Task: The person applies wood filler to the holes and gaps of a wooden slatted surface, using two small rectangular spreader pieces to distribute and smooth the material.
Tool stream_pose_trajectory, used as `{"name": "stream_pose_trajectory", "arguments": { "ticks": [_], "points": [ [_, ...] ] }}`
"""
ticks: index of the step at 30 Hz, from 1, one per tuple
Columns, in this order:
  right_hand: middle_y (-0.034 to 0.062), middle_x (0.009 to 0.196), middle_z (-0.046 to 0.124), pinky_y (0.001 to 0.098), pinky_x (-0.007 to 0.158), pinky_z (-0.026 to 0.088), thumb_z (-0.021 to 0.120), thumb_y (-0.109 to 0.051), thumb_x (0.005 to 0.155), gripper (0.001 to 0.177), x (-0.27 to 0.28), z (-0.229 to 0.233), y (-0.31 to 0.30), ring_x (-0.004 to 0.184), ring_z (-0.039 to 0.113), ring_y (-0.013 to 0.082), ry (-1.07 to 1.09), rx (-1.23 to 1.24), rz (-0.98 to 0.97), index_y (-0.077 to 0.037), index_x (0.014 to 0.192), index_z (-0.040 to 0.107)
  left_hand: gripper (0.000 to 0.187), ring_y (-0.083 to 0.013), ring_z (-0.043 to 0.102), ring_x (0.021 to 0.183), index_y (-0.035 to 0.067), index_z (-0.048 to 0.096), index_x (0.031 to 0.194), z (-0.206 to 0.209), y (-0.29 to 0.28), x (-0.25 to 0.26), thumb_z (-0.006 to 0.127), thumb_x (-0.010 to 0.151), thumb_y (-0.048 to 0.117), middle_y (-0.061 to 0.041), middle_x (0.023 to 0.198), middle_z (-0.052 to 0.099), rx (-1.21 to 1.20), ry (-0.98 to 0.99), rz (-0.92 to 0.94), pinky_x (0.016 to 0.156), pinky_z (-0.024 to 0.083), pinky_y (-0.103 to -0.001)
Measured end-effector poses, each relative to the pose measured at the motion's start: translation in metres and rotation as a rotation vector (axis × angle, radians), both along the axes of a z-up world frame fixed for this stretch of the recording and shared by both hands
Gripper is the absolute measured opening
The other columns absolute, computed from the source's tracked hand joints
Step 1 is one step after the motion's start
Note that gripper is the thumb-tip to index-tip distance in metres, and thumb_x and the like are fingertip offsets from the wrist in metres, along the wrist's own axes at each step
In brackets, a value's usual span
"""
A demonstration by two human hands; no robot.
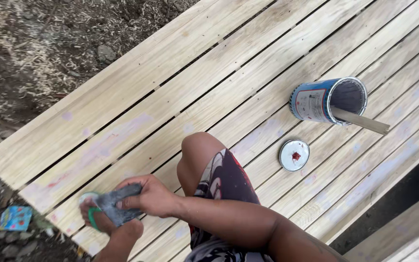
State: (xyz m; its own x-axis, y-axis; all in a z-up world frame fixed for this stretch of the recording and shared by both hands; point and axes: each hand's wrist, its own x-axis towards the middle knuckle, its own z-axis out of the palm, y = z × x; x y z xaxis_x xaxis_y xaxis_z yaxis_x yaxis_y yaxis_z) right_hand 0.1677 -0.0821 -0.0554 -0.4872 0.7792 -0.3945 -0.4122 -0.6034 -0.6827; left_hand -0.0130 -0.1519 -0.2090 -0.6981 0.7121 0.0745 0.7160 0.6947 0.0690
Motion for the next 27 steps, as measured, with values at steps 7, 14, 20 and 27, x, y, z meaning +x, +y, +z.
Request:
{"name": "stream_pose_trajectory", "arguments": {
  "ticks": [7,14,20,27],
  "points": [
    [0.0070,0.108,0.069,0.0288,0.083,0.057,0.071,0.004,0.091,0.025,0.046,-0.008,0.008,0.098,0.068,0.0128,-0.294,0.132,-0.023,-0.001,0.115,0.070,0.049,-0.0361,0.056,0.118,0.005,0.061,0.135,-0.010,0.043,-0.027,0.042,0.120,0.047,-0.015,0.130,0.065,0.114,-0.175,0.046,0.102,0.039,-0.049],
    [0.0000,0.096,0.069,0.0287,0.077,0.057,0.068,0.005,0.087,0.037,0.082,0.015,0.019,0.088,0.067,0.0113,-0.617,-0.023,0.055,-0.008,0.121,0.070,0.027,-0.0240,0.065,0.105,0.007,0.063,0.128,0.100,0.134,-0.126,0.053,0.108,0.023,-0.004,0.115,0.068,0.716,-1.952,0.151,0.092,0.052,-0.044],
    [0.0049,0.101,0.071,0.0352,0.079,0.054,0.076,0.003,0.082,0.034,0.072,0.053,0.059,0.095,0.068,0.0226,-0.998,1.099,0.291,-0.012,0.112,0.078,0.025,-0.0129,0.062,0.091,0.008,0.067,0.119,0.122,0.149,-0.066,0.063,0.102,0.026,0.000,0.103,0.068,0.363,-1.834,0.084,0.080,0.051,-0.034],
    [0.0019,0.108,0.070,0.0388,0.087,0.049,0.079,-0.002,0.072,0.039,0.063,0.086,0.129,0.105,0.066,0.0251,-1.242,1.571,0.340,-0.013,0.109,0.076,0.025,-0.0066,0.059,0.096,0.001,0.068,0.114,0.105,0.164,-0.031,0.060,0.104,0.023,0.002,0.104,0.069,0.544,-2.000,-0.209,0.089,0.049,-0.027]
  ]
}}
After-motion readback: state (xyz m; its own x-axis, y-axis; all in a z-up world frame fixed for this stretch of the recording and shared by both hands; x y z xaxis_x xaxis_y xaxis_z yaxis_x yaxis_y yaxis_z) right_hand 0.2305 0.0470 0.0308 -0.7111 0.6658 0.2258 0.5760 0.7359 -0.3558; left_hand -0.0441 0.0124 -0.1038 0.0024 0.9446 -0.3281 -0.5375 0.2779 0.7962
